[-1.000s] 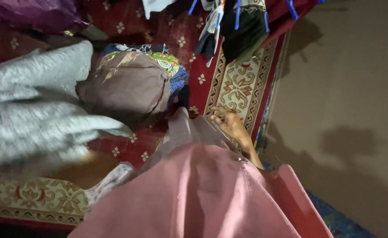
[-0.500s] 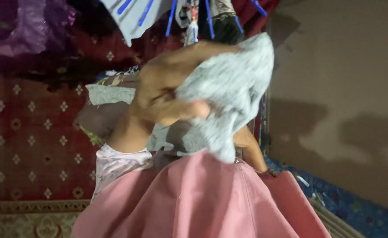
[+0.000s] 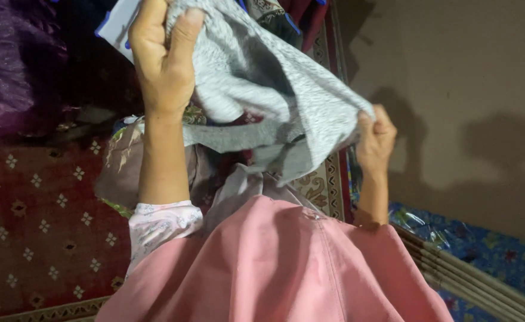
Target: Hanging various clothes on a circular drying rack.
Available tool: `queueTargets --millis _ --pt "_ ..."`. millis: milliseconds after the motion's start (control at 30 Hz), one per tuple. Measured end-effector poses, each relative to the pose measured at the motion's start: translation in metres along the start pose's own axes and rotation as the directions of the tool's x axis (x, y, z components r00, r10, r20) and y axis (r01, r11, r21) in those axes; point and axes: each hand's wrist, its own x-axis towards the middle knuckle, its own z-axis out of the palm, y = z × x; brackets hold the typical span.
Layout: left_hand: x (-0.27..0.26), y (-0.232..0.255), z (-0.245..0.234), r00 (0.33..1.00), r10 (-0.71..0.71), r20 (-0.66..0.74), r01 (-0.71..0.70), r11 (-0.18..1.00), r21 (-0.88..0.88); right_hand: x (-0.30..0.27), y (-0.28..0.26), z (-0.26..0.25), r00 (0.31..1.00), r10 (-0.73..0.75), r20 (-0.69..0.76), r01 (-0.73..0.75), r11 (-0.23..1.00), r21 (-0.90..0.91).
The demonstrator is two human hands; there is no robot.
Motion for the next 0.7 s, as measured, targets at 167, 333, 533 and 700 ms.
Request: queueTargets --millis 167,333,533,700 --pt "0.004 -0.009 -0.008 0.964 0.136 0.23 -0.213 0.91 0.355 0.022 -0.001 -0.035 0.979 -0.066 -0.193 0.037 0.988 -0.151" --pt "-0.015 -0.033 0.028 0.965 -0.011 0.263 -0.065 0.958 0.28 0.018 0.008 -0.016 0.928 -0.346 -0.138 0.219 0.805 -0.551" --pt "-0.067 -0.041 0.118 0.947 -0.114 0.301 0.056 0.98 0.192 -0.035 0.0 0.064 0.956 0.155 0.248 -0.146 0.988 -0.052" --pt "-0.119 -0.05 0.161 0.876 -0.13 0.465 0.019 0.972 0.236 -0.055 0.026 0.071 0.822 0.569 0.021 -0.456 0.636 0.623"
